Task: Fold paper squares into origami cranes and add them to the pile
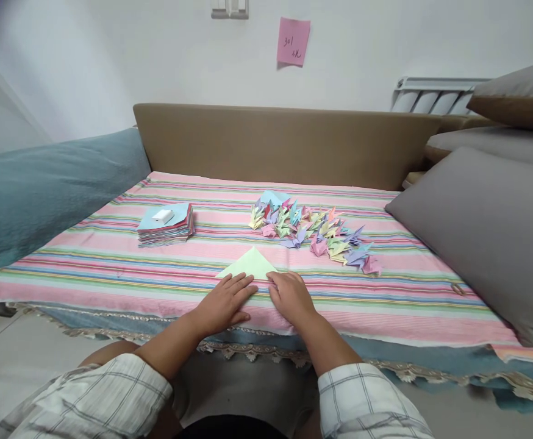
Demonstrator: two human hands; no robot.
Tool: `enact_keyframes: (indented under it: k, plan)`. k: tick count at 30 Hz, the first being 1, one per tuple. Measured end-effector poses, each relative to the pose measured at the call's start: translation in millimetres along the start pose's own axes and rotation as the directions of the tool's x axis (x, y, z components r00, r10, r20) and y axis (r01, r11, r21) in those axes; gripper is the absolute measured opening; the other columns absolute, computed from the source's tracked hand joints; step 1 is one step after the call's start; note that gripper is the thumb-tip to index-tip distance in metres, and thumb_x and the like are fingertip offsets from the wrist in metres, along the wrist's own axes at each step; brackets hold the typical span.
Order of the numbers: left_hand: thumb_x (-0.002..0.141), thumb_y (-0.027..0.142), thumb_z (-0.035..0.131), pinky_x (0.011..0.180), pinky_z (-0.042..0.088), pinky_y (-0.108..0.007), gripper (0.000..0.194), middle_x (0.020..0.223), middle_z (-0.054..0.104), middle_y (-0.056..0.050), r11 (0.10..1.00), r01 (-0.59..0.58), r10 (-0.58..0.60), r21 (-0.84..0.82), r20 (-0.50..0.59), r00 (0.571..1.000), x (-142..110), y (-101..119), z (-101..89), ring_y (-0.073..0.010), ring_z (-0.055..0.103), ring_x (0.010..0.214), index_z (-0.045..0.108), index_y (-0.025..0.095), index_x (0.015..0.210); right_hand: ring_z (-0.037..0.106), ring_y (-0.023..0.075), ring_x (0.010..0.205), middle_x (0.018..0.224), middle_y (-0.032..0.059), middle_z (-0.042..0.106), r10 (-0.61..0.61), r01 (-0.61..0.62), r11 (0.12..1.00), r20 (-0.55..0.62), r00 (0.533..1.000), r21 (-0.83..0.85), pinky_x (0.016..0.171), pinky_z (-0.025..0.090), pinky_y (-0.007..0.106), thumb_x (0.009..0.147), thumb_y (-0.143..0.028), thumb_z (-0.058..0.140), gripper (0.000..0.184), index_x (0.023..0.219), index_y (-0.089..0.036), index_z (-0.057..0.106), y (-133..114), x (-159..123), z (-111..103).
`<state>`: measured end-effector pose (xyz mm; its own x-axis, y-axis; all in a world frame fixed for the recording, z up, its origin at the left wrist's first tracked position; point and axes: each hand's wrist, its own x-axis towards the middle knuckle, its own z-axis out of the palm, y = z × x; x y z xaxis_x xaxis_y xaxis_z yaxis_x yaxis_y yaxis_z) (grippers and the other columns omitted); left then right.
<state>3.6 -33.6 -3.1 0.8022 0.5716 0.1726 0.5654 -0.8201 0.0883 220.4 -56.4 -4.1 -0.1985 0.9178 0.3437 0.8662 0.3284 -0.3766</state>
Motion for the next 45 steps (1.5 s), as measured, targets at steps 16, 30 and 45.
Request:
enact_keyframes:
  k: [16,30,45]
  plan:
    - [0.077,0.037,0.063,0.102,0.038,-0.043,0.051,0.136,0.048,-0.015,0.932,0.357,-0.359,-0.053,-0.023,0.933,-20.1,-41.6,-35.8,-0.0291,0.044,0.125,0.053,0.019,0.124,0.058,0.0203,0.086,0.092,0.0041,0.067,0.226,-0.226,0.974,0.010,0.974,0.013,0.079,0.041,0.031,0.082,-0.029,0.049,0.026,0.102,-0.021,0.063,22.5,-1.7,-10.6]
    - [0.069,0.017,0.062,0.097,0.042,-0.041,0.015,0.135,0.048,-0.010,0.845,0.503,-0.532,-0.181,-0.187,0.826,0.6,-43.3,-25.5,-0.0280,0.048,0.120,0.065,0.020,0.084,0.052,0.0245,0.110,0.121,0.0107,0.057,0.225,-0.216,0.971,-0.079,0.971,0.104,0.097,0.039,0.040,0.076,-0.027,0.057,0.028,0.101,-0.019,0.066,35.3,1.3,6.9]
    - [0.066,0.003,0.048,0.098,0.041,-0.043,0.028,0.125,0.058,-0.007,0.890,0.446,-0.456,-0.096,-0.162,0.875,-0.5,-43.6,-25.2,-0.0276,0.051,0.117,0.070,0.020,0.070,0.052,0.0212,0.112,0.119,0.0026,0.060,0.200,-0.204,0.955,0.040,0.979,0.217,0.097,0.039,0.040,0.069,-0.005,0.040,0.039,0.082,-0.024,0.072,32.3,1.4,2.0]
